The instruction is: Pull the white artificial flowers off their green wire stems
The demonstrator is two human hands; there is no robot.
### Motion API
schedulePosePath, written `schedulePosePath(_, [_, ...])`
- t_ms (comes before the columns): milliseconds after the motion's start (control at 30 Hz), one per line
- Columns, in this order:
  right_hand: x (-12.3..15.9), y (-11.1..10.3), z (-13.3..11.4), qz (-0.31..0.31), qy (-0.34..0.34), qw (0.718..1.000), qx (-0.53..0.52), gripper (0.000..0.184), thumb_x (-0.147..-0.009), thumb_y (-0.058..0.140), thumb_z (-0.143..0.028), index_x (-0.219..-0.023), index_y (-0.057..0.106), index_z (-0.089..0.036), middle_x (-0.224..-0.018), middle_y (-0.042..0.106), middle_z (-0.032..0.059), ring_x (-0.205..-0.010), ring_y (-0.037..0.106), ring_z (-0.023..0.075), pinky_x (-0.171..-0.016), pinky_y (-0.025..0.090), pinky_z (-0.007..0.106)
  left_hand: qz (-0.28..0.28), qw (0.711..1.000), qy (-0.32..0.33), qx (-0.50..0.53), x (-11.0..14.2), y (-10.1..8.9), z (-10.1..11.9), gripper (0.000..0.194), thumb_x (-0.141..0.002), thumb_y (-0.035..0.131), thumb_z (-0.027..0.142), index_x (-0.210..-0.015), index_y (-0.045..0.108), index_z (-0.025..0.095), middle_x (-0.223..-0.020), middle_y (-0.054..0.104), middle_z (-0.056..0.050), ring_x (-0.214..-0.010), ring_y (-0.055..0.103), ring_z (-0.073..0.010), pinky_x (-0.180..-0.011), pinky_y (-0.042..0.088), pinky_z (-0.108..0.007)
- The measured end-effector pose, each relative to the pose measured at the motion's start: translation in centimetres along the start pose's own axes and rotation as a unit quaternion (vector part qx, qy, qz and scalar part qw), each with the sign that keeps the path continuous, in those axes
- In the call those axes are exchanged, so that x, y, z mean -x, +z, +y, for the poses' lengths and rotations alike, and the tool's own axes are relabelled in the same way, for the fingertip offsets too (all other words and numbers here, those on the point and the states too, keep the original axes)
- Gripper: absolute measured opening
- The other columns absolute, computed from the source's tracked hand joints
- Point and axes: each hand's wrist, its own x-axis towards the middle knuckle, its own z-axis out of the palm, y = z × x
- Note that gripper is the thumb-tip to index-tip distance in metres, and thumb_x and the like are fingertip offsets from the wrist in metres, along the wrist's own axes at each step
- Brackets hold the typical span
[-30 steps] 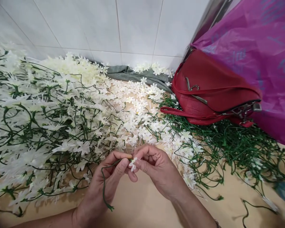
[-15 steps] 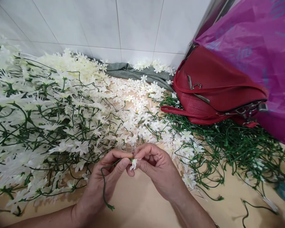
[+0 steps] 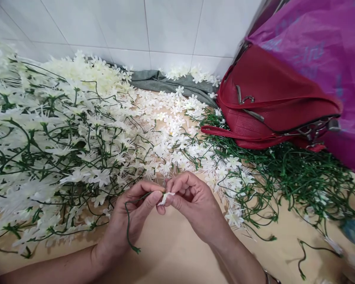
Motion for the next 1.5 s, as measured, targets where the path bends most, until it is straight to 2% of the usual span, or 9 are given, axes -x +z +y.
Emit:
schedulePosePath(200, [0.0,0.2,0.0,0.034,0.027,0.999,-0.012,0.028,-0.081,0.088,-0.024,-0.075,0.060,-0.022,-0.081,0.066,-0.0031,-0.076,0.062,0.0109,-0.073,0.050,0.024,-0.005,1.000,0.012,-0.015,0.1,0.0,0.0,0.019,-0.096,0.072,0.031,-0.082,0.071,0.019,-0.066,0.070,0.003,-0.071,0.067,-0.0115,-0.078,0.051,-0.023])
schedulePosePath(333, [-0.1,0.3,0.0,0.059,0.021,0.998,0.005,0.030,-0.081,0.088,-0.023,-0.072,0.059,-0.021,-0.079,0.065,-0.0032,-0.077,0.061,0.0109,-0.072,0.049,0.022,0.005,1.000,0.019,-0.017,0.1,0.2,0.0,0.015,-0.096,0.071,0.028,-0.085,0.069,0.018,-0.063,0.071,0.004,-0.066,0.068,-0.0115,-0.078,0.053,-0.024])
schedulePosePath(433, [-0.2,0.4,-0.3,0.070,0.028,0.997,0.002,0.031,-0.076,0.091,-0.023,-0.073,0.061,-0.021,-0.077,0.066,-0.0028,-0.077,0.063,0.0117,-0.068,0.049,0.022,0.004,0.999,0.019,-0.025,0.2,0.4,0.1,0.013,-0.098,0.068,0.026,-0.088,0.069,0.018,-0.064,0.072,0.003,-0.071,0.069,-0.0121,-0.082,0.053,-0.024])
schedulePosePath(533, [-0.2,0.4,-0.8,0.063,0.039,0.997,-0.027,0.032,-0.073,0.093,-0.024,-0.074,0.062,-0.020,-0.080,0.069,-0.0033,-0.066,0.062,0.0096,-0.063,0.048,0.022,-0.014,1.000,0.016,-0.003,0.3,0.5,0.2,0.009,-0.098,0.067,0.026,-0.096,0.069,0.018,-0.074,0.073,0.002,-0.073,0.071,-0.0115,-0.082,0.055,-0.024])
schedulePosePath(667, [-0.3,0.5,-1.1,0.047,0.036,0.998,-0.037,0.031,-0.074,0.093,-0.024,-0.074,0.062,-0.020,-0.078,0.071,-0.0038,-0.064,0.064,0.0081,-0.064,0.049,0.020,-0.009,0.999,0.028,0.024,0.3,0.4,0.3,0.011,-0.096,0.069,0.027,-0.104,0.068,0.019,-0.093,0.073,0.000,-0.070,0.072,-0.0093,-0.075,0.056,-0.023])
schedulePosePath(900, [-0.3,0.2,-1.1,0.026,0.026,0.999,-0.034,0.025,-0.077,0.091,-0.023,-0.078,0.066,-0.020,-0.081,0.072,-0.0029,-0.072,0.065,0.0088,-0.069,0.050,0.020,0.001,1.000,0.021,-0.001,0.2,0.4,0.4,0.006,-0.095,0.069,0.023,-0.095,0.069,0.018,-0.085,0.072,0.000,-0.072,0.072,-0.0097,-0.077,0.056,-0.022])
schedulePosePath(1067, [-0.4,-0.2,-0.8,0.024,0.028,0.999,-0.030,0.026,-0.077,0.091,-0.024,-0.080,0.066,-0.021,-0.083,0.072,-0.0026,-0.074,0.064,0.0102,-0.070,0.050,0.022,-0.011,0.999,0.027,-0.016,0.1,0.4,0.7,0.011,-0.097,0.067,0.023,-0.086,0.068,0.018,-0.074,0.070,0.002,-0.072,0.070,-0.0107,-0.079,0.055,-0.022])
schedulePosePath(1500, [-0.3,0.6,-0.5,0.044,0.020,0.999,-0.014,0.029,-0.079,0.089,-0.028,-0.074,0.061,-0.022,-0.076,0.067,-0.0028,-0.071,0.060,0.0128,-0.070,0.049,0.026,0.001,0.998,0.018,-0.059,0.3,0.2,0.7,0.013,-0.099,0.066,0.027,-0.087,0.066,0.021,-0.070,0.069,0.004,-0.074,0.069,-0.0112,-0.079,0.052,-0.022])
